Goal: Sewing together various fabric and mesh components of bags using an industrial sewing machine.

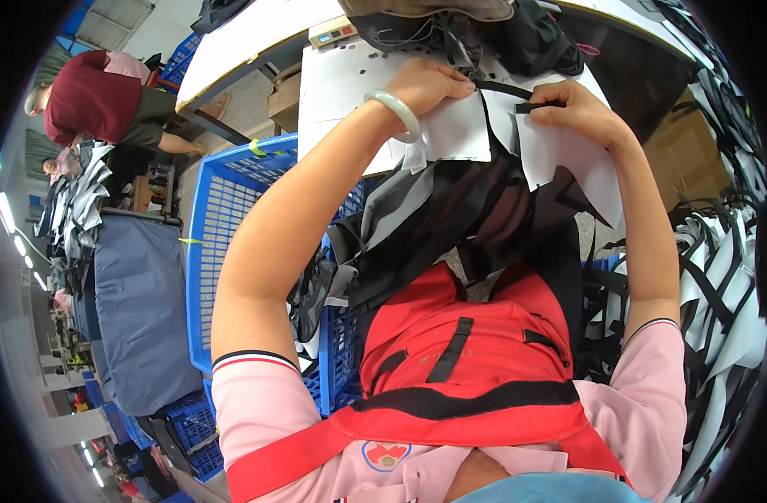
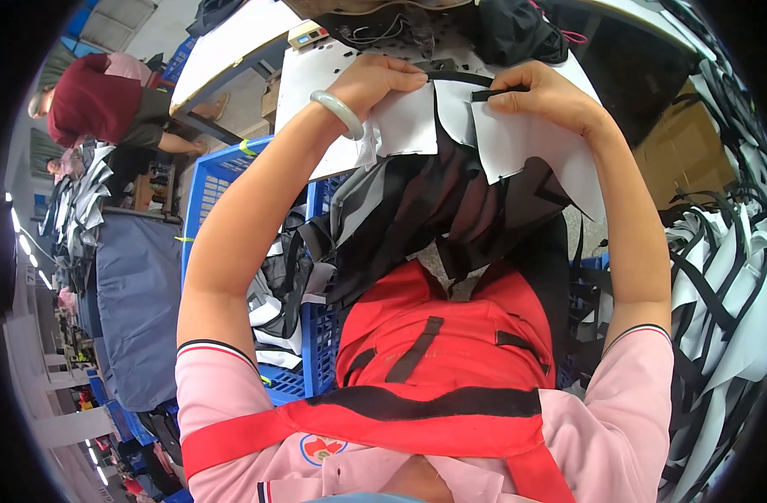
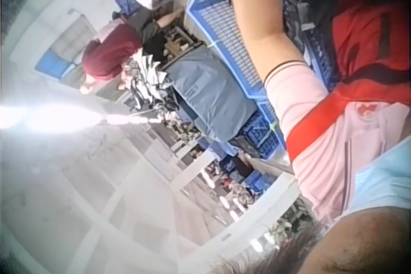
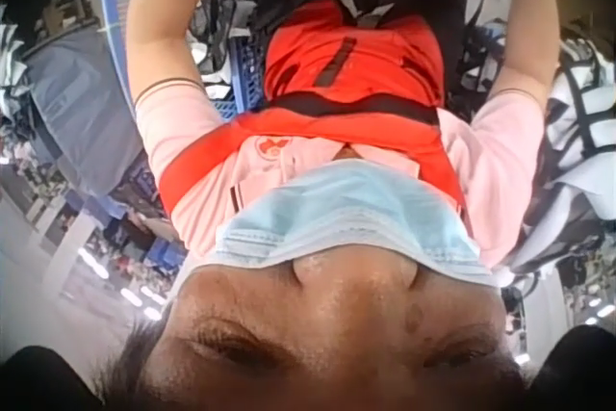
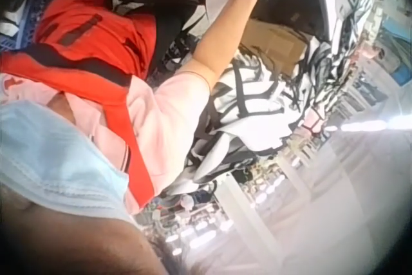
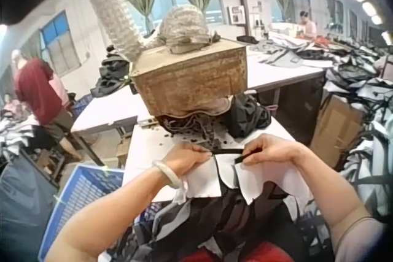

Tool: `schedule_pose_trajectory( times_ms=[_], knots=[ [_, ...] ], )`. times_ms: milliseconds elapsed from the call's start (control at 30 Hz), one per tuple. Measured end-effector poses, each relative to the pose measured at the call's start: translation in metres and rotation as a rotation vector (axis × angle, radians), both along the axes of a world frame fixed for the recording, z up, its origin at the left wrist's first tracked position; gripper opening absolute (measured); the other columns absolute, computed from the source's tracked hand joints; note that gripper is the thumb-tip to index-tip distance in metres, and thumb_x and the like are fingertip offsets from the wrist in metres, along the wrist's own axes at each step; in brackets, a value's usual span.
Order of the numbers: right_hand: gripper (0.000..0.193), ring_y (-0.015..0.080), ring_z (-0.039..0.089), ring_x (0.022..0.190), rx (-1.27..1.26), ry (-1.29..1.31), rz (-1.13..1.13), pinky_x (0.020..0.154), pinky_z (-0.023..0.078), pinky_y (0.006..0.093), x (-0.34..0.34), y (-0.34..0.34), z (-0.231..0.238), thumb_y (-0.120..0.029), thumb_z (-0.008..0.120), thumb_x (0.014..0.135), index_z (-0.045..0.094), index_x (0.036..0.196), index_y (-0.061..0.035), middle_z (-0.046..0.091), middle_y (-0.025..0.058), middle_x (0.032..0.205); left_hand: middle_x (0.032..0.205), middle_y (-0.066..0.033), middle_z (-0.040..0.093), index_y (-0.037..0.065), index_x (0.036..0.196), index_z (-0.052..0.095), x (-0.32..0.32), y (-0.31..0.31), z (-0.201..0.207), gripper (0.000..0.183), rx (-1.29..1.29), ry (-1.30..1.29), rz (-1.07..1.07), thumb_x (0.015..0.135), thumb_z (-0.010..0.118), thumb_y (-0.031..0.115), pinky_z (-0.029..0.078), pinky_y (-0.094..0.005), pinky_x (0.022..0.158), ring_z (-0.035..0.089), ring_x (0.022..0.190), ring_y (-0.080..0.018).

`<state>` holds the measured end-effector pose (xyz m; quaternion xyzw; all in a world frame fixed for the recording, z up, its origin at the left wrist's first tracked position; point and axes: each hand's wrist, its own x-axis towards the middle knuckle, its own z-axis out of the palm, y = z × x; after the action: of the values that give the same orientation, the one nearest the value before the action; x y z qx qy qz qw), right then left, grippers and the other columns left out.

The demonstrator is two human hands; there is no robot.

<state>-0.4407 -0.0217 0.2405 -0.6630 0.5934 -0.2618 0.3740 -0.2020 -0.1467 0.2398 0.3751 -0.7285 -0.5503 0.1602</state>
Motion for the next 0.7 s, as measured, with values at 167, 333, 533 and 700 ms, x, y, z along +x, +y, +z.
schedule_pose_trajectory(
  times_ms=[167,333,533,700],
  knots=[
    [0.033,0.0095,0.054,0.078,-0.001,0.038,-0.031,0.074,0.043,0.0245,-0.003,-0.002,-0.001,-0.030,0.069,0.081,0.068,0.093,-0.0002,0.062,0.0010,0.080,0.099,-0.0111,0.068,-0.003,0.107,0.067,-0.003,-0.001,-0.002,0.028,0.052,0.055,0.029,0.082,0.069,0.010,0.049,-0.0267,0.083,0.064,0.088,-0.0170],
    [0.028,0.0071,0.052,0.076,-0.034,0.027,-0.030,0.073,0.042,0.0234,0.000,-0.003,0.001,-0.027,0.070,0.081,0.066,0.089,-0.0006,0.059,-0.0014,0.078,0.101,-0.0126,0.067,-0.005,0.110,0.064,-0.003,-0.001,0.001,0.032,0.118,0.089,0.032,0.082,0.069,0.010,0.049,-0.0276,0.085,0.063,0.091,-0.0178],
    [0.028,0.0068,0.052,0.075,-0.083,0.044,-0.016,0.072,0.043,0.0234,-0.001,-0.008,0.005,-0.029,0.069,0.082,0.066,0.089,-0.0014,0.059,-0.0017,0.077,0.101,-0.0133,0.067,-0.005,0.110,0.064,-0.003,-0.004,0.002,0.032,0.147,0.144,0.082,0.082,0.069,0.009,0.050,-0.0290,0.087,0.064,0.092,-0.0192],
    [0.030,0.0047,0.047,0.071,-0.106,0.016,-0.066,0.066,0.040,0.0225,-0.005,-0.020,0.004,-0.030,0.068,0.082,0.062,0.083,-0.0005,0.053,-0.0044,0.072,0.100,-0.0123,0.068,-0.006,0.113,0.063,-0.007,-0.023,-0.006,0.033,0.058,0.221,0.049,0.082,0.067,0.007,0.050,-0.0277,0.086,0.065,0.091,-0.0187]
  ],
)
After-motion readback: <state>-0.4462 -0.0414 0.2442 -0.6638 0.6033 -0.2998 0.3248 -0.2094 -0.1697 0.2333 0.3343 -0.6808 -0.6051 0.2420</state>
